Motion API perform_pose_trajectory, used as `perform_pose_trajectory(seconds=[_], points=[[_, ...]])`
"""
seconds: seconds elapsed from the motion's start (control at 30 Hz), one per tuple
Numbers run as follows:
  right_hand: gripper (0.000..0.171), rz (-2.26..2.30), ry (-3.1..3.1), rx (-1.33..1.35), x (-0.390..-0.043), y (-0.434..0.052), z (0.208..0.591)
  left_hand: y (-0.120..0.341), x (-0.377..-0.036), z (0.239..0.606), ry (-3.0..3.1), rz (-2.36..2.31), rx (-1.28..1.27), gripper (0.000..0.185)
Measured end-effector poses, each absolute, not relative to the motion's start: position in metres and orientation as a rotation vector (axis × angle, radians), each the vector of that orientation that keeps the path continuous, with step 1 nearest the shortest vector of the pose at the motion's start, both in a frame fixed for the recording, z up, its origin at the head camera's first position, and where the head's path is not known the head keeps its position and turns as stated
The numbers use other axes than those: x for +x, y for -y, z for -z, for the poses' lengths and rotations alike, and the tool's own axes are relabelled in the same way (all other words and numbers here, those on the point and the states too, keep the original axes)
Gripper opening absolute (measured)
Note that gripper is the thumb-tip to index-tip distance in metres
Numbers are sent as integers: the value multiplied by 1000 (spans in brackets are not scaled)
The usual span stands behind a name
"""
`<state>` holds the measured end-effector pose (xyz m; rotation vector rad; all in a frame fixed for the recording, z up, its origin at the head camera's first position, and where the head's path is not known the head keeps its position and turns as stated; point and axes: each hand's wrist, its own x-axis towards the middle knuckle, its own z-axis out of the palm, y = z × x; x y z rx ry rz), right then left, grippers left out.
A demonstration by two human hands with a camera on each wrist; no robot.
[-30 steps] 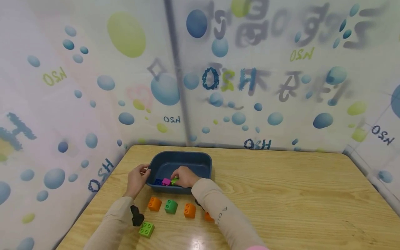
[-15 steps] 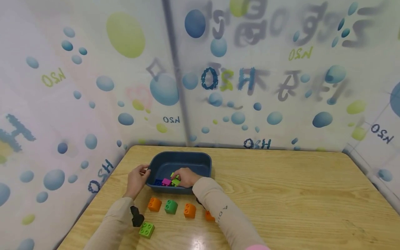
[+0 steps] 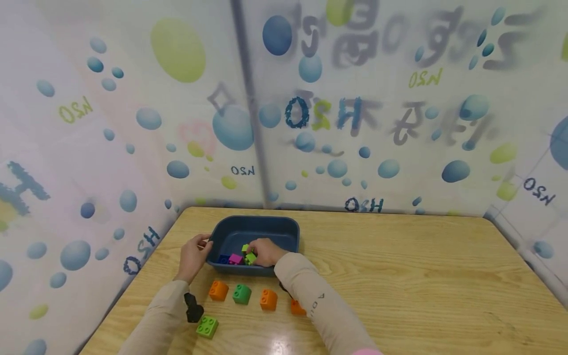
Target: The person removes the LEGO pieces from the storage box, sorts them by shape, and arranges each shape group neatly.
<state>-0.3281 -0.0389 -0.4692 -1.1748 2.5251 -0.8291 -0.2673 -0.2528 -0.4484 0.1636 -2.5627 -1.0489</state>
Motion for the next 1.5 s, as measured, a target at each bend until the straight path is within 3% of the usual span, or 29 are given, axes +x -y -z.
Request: perform_pose_trajectory(seconds=[0.4, 1.5], points=[[26, 863, -2561, -1130, -296, 28, 429, 254, -269, 449, 2563, 1046, 153, 22], [34, 1294, -2455, -1089, -266, 11, 399, 254, -267, 449, 2563, 1026, 152, 21]])
